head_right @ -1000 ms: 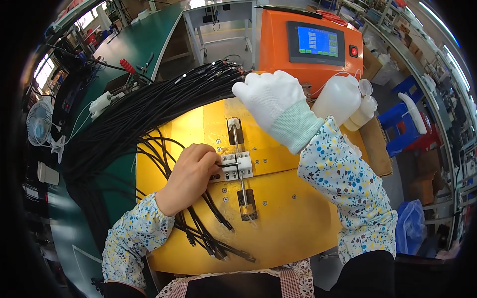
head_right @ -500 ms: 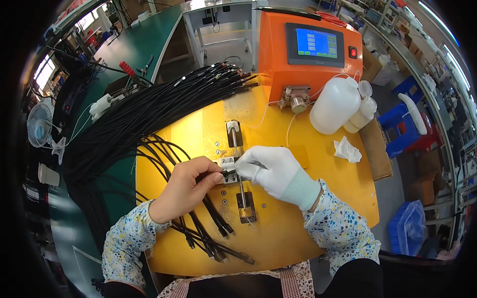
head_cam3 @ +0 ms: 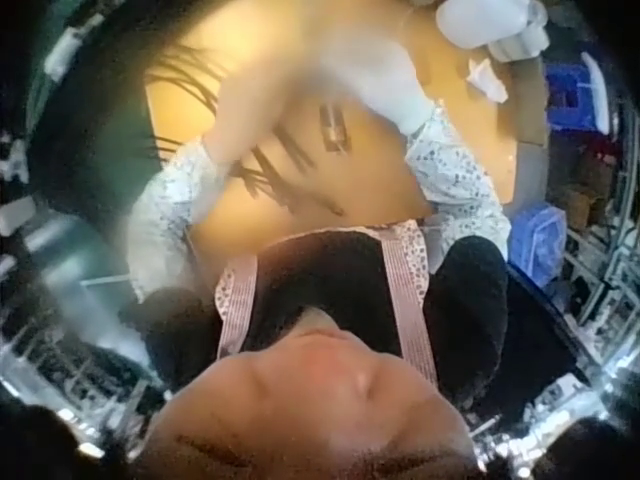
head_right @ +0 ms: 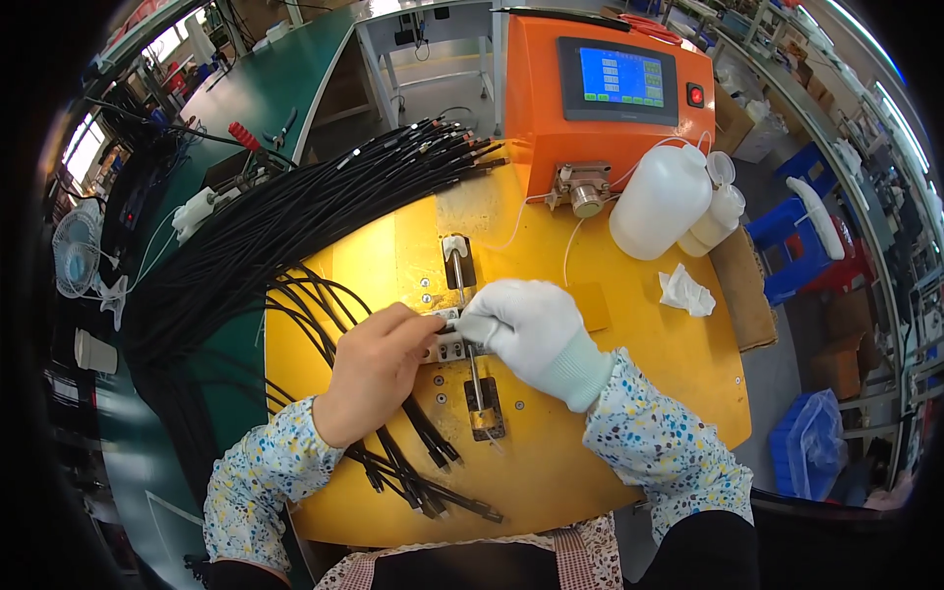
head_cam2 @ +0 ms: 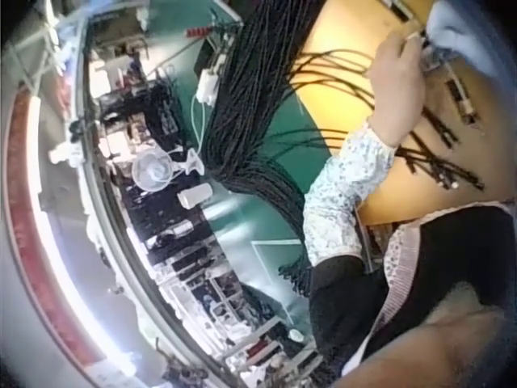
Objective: The worker is taking individual cables from a bundle, inserting them into a specialized processing machine at a workbench, and then setting the finished cables aside.
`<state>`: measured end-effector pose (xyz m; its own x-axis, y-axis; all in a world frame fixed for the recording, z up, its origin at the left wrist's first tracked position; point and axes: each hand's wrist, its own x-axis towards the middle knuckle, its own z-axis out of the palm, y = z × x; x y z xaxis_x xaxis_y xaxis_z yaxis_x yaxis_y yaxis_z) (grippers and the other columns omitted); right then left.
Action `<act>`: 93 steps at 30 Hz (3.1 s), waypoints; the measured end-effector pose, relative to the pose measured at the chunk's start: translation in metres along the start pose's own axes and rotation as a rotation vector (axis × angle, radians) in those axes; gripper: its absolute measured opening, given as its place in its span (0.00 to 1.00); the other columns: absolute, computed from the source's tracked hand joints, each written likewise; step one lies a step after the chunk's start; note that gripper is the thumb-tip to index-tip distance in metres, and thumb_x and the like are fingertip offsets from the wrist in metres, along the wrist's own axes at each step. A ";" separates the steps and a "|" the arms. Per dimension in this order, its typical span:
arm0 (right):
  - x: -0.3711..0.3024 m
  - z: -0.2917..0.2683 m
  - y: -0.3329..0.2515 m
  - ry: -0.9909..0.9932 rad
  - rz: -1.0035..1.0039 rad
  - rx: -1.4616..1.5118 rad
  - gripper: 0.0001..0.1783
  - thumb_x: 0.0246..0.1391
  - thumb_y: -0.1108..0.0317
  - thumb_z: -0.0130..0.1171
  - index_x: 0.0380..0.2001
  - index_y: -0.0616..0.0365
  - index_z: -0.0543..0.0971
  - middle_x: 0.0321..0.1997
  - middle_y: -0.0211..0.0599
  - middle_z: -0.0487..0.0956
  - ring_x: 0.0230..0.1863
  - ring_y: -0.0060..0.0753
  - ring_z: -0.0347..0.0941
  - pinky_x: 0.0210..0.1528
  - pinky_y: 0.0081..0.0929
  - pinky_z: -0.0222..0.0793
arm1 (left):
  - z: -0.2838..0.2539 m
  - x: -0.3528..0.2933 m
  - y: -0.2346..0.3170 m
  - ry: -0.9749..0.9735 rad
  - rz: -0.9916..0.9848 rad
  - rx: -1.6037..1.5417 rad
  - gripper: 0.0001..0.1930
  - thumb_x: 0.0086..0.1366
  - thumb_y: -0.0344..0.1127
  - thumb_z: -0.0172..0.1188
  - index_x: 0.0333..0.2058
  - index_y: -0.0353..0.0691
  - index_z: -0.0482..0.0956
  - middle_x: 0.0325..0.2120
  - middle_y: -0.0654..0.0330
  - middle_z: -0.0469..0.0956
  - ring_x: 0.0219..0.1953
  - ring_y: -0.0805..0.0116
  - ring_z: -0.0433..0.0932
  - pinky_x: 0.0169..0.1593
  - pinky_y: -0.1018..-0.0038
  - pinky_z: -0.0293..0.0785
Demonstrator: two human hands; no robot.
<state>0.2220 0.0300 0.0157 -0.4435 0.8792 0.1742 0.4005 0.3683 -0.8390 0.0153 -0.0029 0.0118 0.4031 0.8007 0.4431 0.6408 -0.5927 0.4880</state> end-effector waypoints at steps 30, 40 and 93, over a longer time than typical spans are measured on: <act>0.145 -0.020 -0.027 0.115 -0.367 -1.150 0.07 0.52 0.64 0.58 0.32 0.51 0.72 0.25 0.35 0.78 0.28 0.41 0.79 0.28 0.34 0.73 | 0.004 -0.008 -0.016 -0.075 0.179 0.328 0.20 0.50 0.27 0.59 0.46 0.34 0.76 0.25 0.60 0.68 0.30 0.64 0.70 0.32 0.72 0.69; 0.080 -0.040 -0.022 0.246 -0.536 -1.076 0.09 0.46 0.66 0.63 0.32 0.51 0.75 0.27 0.31 0.73 0.29 0.37 0.72 0.32 0.33 0.68 | -0.005 0.004 -0.027 -0.205 0.016 0.161 0.09 0.52 0.27 0.64 0.34 0.39 0.77 0.33 0.59 0.74 0.39 0.59 0.72 0.46 0.67 0.67; 0.067 -0.046 -0.039 0.272 -0.576 -1.206 0.12 0.43 0.71 0.56 0.36 0.52 0.76 0.25 0.29 0.70 0.30 0.32 0.71 0.31 0.28 0.68 | -0.006 -0.001 -0.020 -0.154 0.123 0.256 0.13 0.53 0.27 0.61 0.39 0.35 0.77 0.28 0.59 0.71 0.32 0.62 0.71 0.36 0.70 0.70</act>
<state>0.2133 0.0886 0.0841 -0.6694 0.4925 0.5561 0.7217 0.6088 0.3294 -0.0021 0.0077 0.0063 0.5695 0.7397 0.3584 0.7168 -0.6604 0.2240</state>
